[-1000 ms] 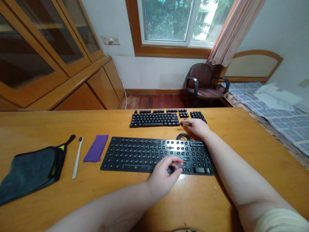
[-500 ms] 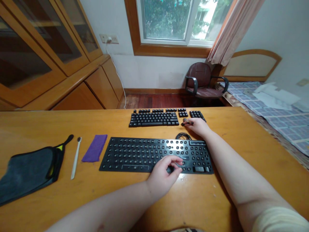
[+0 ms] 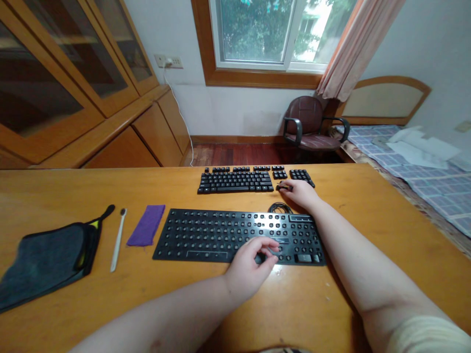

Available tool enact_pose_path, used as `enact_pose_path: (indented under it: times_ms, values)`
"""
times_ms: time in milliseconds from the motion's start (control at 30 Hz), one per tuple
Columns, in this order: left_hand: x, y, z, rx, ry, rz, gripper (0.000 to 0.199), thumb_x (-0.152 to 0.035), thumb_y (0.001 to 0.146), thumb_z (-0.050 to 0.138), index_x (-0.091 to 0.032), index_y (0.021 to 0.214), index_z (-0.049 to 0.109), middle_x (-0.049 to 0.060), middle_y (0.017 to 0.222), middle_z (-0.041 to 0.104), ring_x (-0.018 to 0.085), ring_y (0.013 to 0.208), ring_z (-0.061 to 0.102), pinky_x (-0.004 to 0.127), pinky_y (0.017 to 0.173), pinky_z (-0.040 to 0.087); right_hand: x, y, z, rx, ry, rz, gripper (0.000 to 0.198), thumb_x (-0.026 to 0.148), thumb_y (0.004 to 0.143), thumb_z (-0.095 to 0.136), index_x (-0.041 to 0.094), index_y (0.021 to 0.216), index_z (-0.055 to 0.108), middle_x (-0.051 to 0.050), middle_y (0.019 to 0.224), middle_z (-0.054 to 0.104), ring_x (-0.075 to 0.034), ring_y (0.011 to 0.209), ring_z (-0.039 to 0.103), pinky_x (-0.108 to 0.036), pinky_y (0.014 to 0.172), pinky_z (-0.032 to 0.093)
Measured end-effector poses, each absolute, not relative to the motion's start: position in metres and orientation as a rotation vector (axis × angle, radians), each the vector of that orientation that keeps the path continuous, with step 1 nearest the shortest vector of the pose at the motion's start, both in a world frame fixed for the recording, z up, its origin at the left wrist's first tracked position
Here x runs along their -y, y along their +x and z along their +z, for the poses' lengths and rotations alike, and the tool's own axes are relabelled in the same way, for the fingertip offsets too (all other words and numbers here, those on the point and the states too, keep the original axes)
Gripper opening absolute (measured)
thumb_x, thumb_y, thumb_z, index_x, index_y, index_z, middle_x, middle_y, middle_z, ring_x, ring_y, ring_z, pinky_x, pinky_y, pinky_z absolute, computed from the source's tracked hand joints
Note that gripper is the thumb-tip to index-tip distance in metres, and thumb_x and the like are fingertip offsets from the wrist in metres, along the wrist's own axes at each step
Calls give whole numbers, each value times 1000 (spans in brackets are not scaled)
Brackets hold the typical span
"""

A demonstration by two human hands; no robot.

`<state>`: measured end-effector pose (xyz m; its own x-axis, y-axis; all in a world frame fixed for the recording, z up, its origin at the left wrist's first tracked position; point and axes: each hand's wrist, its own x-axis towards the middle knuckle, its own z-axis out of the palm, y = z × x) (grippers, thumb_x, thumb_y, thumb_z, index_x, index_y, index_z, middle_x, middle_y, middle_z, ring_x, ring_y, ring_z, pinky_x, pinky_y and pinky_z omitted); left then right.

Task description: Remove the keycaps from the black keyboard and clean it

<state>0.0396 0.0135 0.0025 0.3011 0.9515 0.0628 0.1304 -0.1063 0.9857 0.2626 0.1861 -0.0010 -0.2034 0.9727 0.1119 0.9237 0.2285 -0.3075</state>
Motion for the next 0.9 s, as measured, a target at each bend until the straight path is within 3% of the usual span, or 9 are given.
enact_pose_path:
  times_ms: [900]
  values:
    - [-13, 39, 4, -1046, 1525, 973, 23, -11, 74, 56, -17, 95, 59, 4, 91, 65, 13, 74, 61, 28, 73, 50, -186, 259, 4, 2343, -1739, 138, 27, 37, 84, 50, 28, 101, 69, -2, 100, 71, -22, 88, 64, -29, 73, 47]
